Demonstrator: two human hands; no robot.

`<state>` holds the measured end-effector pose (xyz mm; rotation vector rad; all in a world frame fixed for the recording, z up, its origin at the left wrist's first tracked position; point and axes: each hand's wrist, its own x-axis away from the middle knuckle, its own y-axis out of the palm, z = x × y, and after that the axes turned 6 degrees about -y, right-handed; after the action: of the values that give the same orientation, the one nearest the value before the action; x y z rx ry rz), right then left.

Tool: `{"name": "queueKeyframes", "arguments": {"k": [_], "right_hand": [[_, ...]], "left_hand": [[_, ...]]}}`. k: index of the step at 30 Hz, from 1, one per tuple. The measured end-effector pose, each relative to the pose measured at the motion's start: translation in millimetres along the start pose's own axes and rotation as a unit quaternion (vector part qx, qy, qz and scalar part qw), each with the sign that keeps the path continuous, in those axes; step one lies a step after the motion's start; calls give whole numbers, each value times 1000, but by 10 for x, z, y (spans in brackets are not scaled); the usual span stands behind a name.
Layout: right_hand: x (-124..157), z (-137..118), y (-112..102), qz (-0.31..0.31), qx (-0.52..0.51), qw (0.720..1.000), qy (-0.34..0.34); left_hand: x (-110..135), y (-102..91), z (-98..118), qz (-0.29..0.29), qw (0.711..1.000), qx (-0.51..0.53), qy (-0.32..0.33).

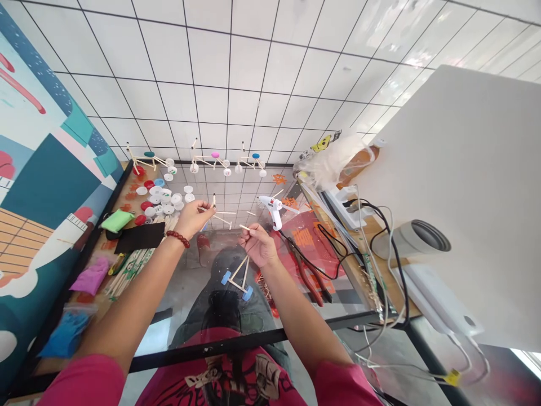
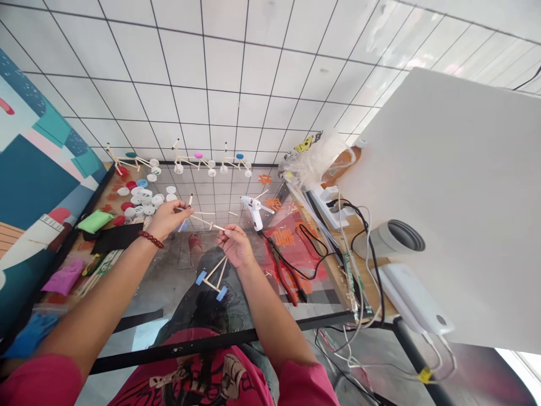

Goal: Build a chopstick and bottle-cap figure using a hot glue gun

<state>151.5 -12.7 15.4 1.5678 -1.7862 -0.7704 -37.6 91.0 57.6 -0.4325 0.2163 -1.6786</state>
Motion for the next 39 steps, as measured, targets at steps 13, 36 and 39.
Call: {"name": "queueKeyframes", "arguments": {"k": [13, 36, 39], "right_hand": [[-210, -59, -74, 56, 174, 974, -133], [-223, 28, -162, 103, 359, 898, -231], [-228, 45, -155, 99, 365, 898, -227]], "left_hand": [[246, 94, -279, 170, 963, -2, 210], [337, 317, -310, 194, 957, 46, 209], [332, 341, -299, 202, 956, 40, 211]]}}
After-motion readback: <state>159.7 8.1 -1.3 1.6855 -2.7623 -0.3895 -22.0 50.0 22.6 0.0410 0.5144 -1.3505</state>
